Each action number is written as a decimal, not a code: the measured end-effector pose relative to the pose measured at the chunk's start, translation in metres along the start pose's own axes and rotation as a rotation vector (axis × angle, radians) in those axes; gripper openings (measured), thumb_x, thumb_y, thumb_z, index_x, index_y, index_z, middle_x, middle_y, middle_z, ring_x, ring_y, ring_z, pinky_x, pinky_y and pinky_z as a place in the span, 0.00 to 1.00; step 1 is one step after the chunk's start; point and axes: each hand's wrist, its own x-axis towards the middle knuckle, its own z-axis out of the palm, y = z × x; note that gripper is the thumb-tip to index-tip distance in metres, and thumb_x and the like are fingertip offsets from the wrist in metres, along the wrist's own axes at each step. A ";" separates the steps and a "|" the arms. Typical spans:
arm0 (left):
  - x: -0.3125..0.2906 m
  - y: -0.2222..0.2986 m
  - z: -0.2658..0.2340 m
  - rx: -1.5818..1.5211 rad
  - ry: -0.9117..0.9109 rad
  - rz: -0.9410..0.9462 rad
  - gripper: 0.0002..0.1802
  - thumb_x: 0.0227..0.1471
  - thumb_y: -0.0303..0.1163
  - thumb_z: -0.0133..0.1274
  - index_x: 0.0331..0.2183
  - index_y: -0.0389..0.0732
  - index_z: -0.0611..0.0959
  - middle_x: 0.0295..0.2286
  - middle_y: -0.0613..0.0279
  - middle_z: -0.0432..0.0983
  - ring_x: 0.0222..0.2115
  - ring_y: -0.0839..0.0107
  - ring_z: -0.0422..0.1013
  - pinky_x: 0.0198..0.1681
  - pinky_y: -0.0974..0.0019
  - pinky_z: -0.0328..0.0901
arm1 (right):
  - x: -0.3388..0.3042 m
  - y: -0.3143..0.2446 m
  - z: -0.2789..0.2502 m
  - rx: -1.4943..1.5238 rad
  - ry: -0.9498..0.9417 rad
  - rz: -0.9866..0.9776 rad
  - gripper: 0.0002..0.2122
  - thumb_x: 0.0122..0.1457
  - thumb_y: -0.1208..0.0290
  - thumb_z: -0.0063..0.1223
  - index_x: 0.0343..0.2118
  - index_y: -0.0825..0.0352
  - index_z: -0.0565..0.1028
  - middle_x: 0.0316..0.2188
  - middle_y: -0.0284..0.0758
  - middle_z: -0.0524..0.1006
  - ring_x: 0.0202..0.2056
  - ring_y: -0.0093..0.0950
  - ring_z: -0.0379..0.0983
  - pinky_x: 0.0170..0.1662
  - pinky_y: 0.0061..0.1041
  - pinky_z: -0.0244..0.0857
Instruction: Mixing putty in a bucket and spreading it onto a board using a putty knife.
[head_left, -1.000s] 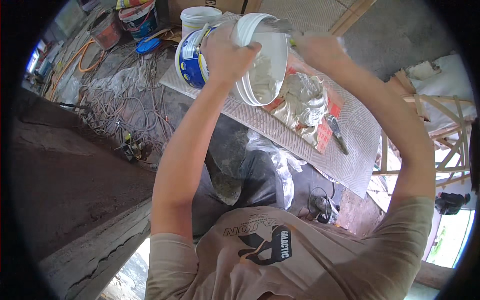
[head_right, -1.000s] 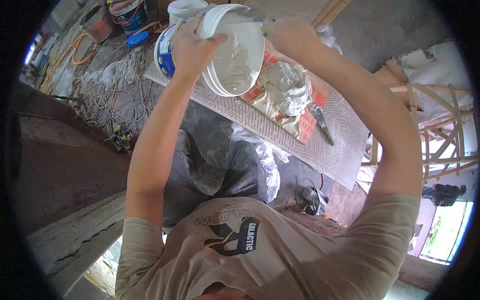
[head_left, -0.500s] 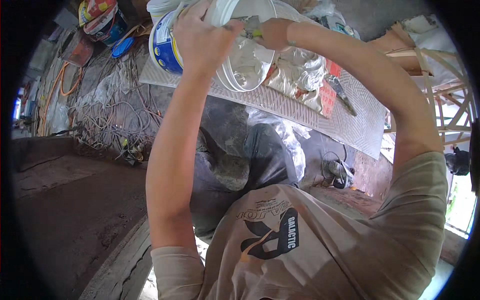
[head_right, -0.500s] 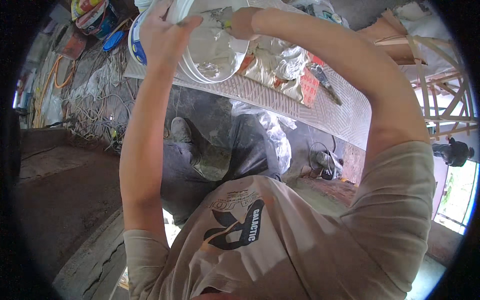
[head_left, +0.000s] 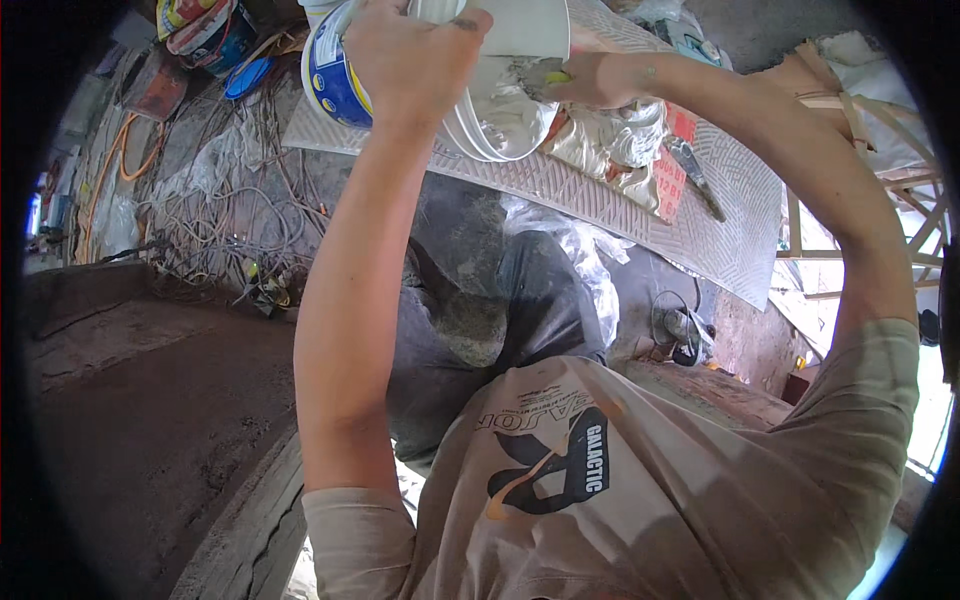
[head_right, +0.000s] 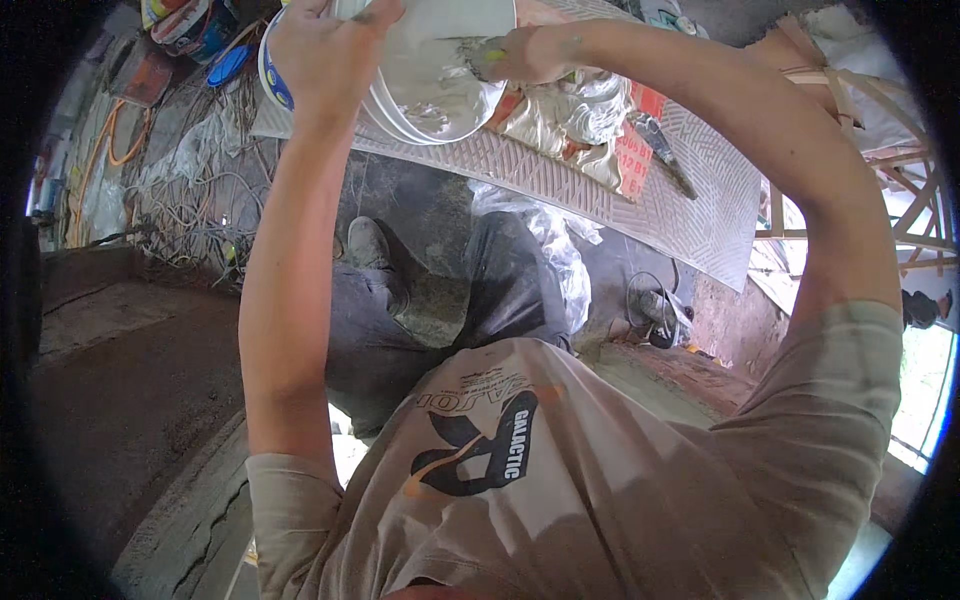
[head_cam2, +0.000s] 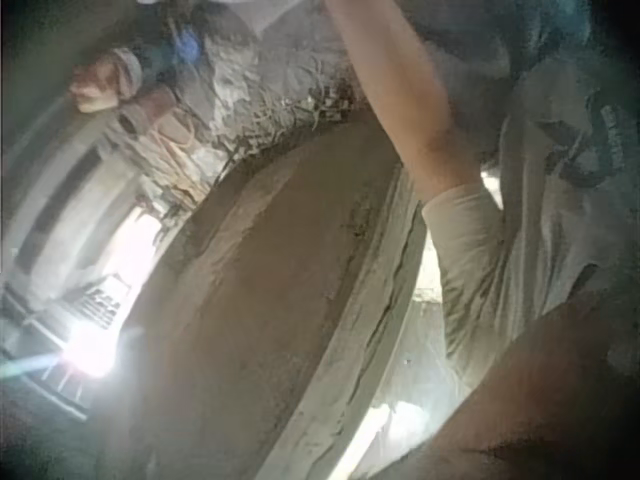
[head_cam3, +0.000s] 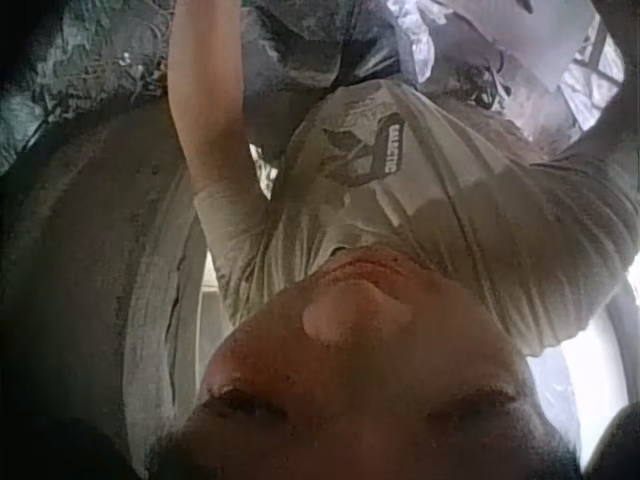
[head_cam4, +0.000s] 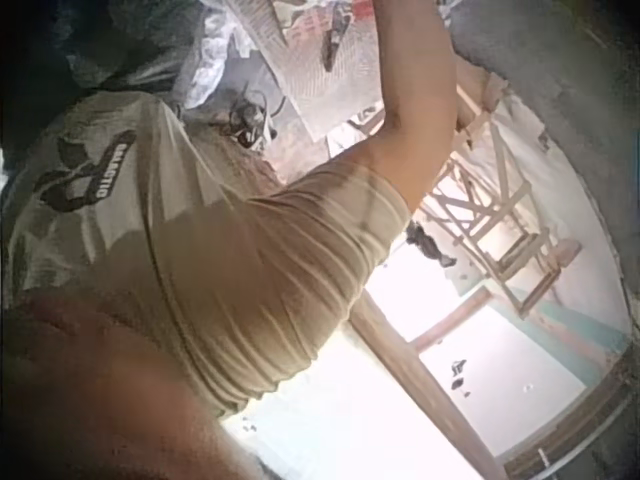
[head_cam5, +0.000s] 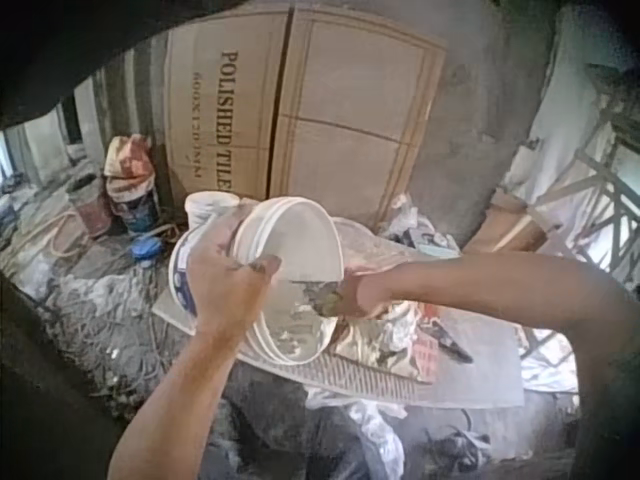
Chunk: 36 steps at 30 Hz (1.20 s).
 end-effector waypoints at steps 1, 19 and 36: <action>0.001 0.005 0.000 -0.004 -0.017 -0.028 0.32 0.35 0.24 0.63 0.49 0.33 0.83 0.46 0.48 0.82 0.50 0.54 0.76 0.57 0.62 0.67 | 0.001 0.003 0.003 0.007 0.003 0.005 0.26 0.69 0.48 0.43 0.45 0.72 0.75 0.29 0.44 0.80 0.30 0.41 0.80 0.38 0.40 0.74; -0.013 -0.012 0.021 0.069 0.022 0.184 0.30 0.34 0.24 0.63 0.46 0.31 0.84 0.47 0.48 0.82 0.51 0.54 0.76 0.58 0.60 0.67 | -0.055 -0.009 0.029 0.756 -0.308 0.231 0.17 0.68 0.49 0.46 0.41 0.60 0.76 0.19 0.25 0.65 0.14 0.14 0.60 0.14 0.19 0.57; 0.043 -0.127 -0.099 -0.746 0.319 -0.375 0.22 0.50 0.23 0.59 0.49 0.30 0.80 0.46 0.44 0.77 0.44 0.50 0.77 0.46 0.49 0.76 | -0.146 0.060 0.074 1.383 0.259 -0.038 0.18 0.72 0.51 0.42 0.45 0.64 0.74 0.21 0.24 0.66 0.16 0.14 0.57 0.16 0.17 0.52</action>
